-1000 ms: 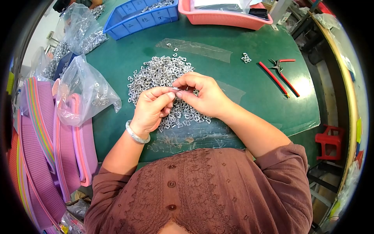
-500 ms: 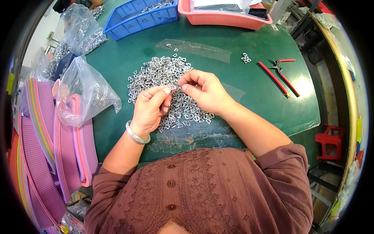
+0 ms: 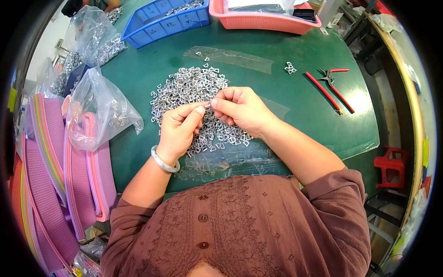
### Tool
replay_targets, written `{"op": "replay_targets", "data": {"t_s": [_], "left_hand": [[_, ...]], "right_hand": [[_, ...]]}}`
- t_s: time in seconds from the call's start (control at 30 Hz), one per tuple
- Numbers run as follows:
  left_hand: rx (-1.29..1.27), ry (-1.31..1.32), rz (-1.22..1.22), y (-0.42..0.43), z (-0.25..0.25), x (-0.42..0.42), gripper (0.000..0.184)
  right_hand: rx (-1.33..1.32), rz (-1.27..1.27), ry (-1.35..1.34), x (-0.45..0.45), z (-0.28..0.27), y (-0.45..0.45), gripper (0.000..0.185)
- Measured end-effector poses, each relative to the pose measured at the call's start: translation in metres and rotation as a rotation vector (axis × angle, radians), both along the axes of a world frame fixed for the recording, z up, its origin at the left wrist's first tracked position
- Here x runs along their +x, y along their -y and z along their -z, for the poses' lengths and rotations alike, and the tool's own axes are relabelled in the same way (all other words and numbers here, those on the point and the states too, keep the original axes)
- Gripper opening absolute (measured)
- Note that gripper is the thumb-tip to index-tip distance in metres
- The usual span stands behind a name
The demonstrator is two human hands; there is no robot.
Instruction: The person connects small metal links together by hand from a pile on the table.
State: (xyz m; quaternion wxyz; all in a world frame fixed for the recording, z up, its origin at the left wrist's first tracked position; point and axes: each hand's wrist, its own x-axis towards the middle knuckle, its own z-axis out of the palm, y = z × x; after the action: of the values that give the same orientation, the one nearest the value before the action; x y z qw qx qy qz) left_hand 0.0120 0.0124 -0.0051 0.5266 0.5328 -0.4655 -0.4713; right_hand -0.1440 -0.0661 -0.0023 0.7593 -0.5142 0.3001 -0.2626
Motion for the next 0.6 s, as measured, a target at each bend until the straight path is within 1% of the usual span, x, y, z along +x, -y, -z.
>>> {"op": "replay_targets", "data": {"t_s": [0.1,0.2,0.37,0.47,0.57,0.6], "left_hand": [[0.043,-0.105,0.001,0.0005,-0.0027,-0.0013,0.018],[0.084,-0.285,0.008,0.0013,-0.0032,-0.0006,0.017],[0.139,-0.343,0.016,0.0012,-0.0045,0.0011,0.011],[0.163,-0.358,0.016,0.0014,-0.0042,0.0008,0.01],[0.194,-0.406,0.022,0.0015,-0.0048,0.0028,0.01],[0.206,-0.429,0.027,0.0015,-0.0053,0.0035,0.01]], "right_hand": [[-0.036,0.005,0.026,0.0007,-0.0006,-0.0006,0.012],[-0.071,0.016,0.04,0.001,-0.0005,-0.0018,0.012],[-0.177,0.024,-0.01,0.0,-0.0014,-0.0029,0.014],[-0.223,0.002,-0.03,-0.0008,0.0002,-0.0022,0.014],[-0.216,0.029,-0.029,-0.0003,-0.0035,-0.0029,0.014],[-0.275,0.083,-0.035,0.0002,-0.0002,-0.0012,0.013]]}}
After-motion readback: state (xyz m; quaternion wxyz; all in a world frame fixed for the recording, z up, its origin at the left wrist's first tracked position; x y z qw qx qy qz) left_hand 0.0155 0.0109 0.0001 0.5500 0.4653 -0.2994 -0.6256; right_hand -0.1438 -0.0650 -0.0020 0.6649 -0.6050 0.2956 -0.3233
